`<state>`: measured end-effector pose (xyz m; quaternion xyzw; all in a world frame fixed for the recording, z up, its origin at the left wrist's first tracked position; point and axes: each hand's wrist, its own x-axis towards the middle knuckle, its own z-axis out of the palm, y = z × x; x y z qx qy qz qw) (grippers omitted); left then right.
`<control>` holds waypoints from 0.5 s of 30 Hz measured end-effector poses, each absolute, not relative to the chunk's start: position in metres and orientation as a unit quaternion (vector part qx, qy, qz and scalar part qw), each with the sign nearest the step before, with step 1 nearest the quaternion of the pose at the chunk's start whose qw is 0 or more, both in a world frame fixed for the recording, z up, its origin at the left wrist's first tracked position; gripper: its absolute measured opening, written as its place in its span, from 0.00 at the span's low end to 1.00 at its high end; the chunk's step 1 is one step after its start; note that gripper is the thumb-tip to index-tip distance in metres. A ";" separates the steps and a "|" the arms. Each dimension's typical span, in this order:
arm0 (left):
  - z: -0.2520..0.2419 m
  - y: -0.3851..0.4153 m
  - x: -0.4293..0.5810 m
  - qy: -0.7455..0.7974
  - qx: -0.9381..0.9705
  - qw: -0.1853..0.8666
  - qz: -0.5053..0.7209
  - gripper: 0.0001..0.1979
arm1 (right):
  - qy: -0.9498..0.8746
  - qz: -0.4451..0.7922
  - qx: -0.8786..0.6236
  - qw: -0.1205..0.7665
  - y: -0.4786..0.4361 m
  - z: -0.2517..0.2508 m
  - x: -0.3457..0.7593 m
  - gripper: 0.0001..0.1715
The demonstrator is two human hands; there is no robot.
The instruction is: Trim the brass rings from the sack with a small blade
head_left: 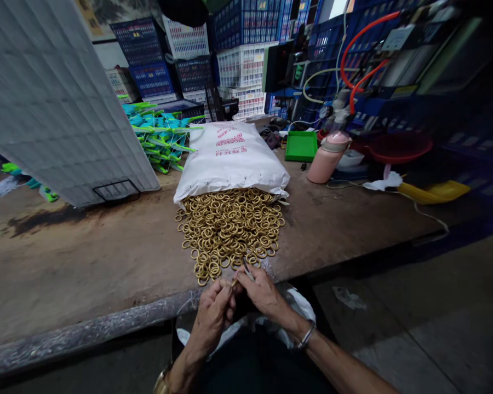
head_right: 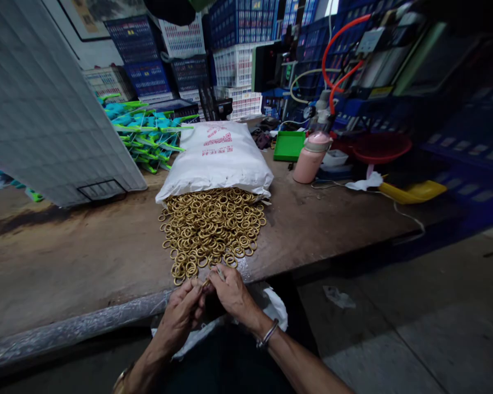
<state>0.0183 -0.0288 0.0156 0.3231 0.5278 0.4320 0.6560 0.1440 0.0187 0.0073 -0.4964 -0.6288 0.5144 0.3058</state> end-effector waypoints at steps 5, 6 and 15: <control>0.024 -0.025 0.019 0.551 0.317 0.632 0.443 0.17 | -0.754 0.377 -0.495 0.212 0.015 0.004 0.152 0.08; 0.024 -0.024 0.019 0.553 0.319 0.628 0.444 0.17 | -0.774 0.356 -0.488 0.188 0.013 0.004 0.153 0.08; 0.024 -0.024 0.019 0.565 0.335 0.602 0.454 0.20 | -0.821 0.274 -0.486 0.118 0.008 0.007 0.152 0.16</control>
